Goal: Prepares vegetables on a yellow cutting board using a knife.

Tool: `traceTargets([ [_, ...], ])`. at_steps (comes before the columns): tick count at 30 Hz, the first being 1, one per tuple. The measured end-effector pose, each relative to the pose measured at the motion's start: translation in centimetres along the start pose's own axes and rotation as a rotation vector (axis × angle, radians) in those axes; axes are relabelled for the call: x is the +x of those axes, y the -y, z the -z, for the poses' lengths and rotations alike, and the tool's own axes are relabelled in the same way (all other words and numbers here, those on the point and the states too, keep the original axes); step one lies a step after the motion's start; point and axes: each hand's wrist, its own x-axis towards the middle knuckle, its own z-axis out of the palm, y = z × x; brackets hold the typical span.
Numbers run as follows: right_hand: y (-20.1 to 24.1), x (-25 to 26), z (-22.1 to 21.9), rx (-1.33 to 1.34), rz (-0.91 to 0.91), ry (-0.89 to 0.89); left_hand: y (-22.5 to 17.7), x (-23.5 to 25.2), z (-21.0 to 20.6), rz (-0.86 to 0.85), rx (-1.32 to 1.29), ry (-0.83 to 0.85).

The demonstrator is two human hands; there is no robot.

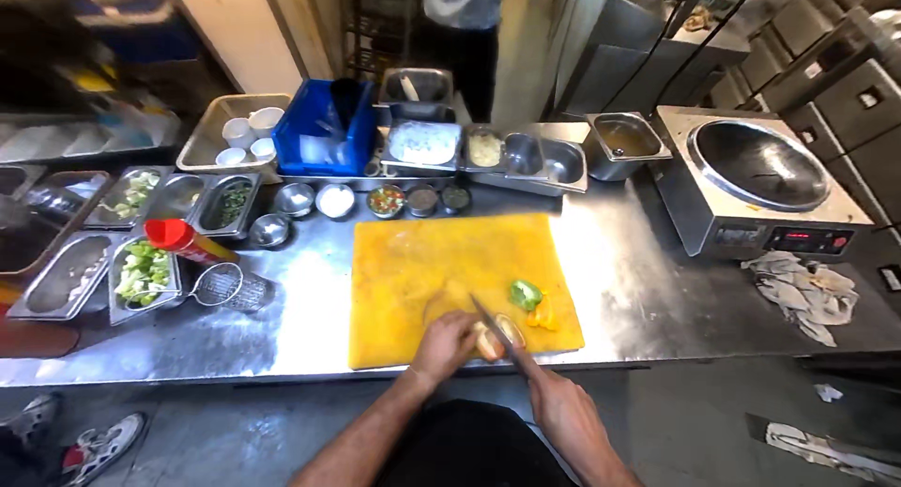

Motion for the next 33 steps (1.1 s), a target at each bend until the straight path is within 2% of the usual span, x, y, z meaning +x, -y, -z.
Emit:
traceTargets([
  [5, 2.5, 4.7, 1.3, 0.004, -0.005, 0.083, -0.5, 0.5, 1.3, 0.123, 0.056, -0.044],
  [8, 1.5, 6.5, 3.2, 0.091, 0.010, 0.131, -0.2, 0.8, 2.5, 0.236, 0.081, -0.124],
  [11, -0.3, 4.4, 3.4, 0.233, 0.017, 0.098, -0.7, 0.5, 3.0, 0.330, 0.042, -0.098],
  [14, -2.8, 1.5, 1.2, 0.348, 0.063, 0.064, -1.5, 0.1, 2.4, 0.342, 0.060, -0.085],
  [21, -6.6, -1.8, -2.3, 0.333, 0.164, -0.016, -1.6, -0.1, 1.9, 0.284, 0.140, -0.139],
  [24, -6.1, -1.2, -1.2, 0.384, 0.113, 0.100, -1.7, -0.1, 2.1, 0.274, 0.125, -0.117],
  [27, -6.1, 0.4, -1.3, 0.587, 0.054, 0.270, -0.9, -0.5, 2.4, 0.277, 0.101, -0.118],
  [33, -6.8, 2.2, -2.4, 0.841, 0.043, 0.381, -0.1, -0.9, 3.3, 0.322, 0.121, -0.103],
])
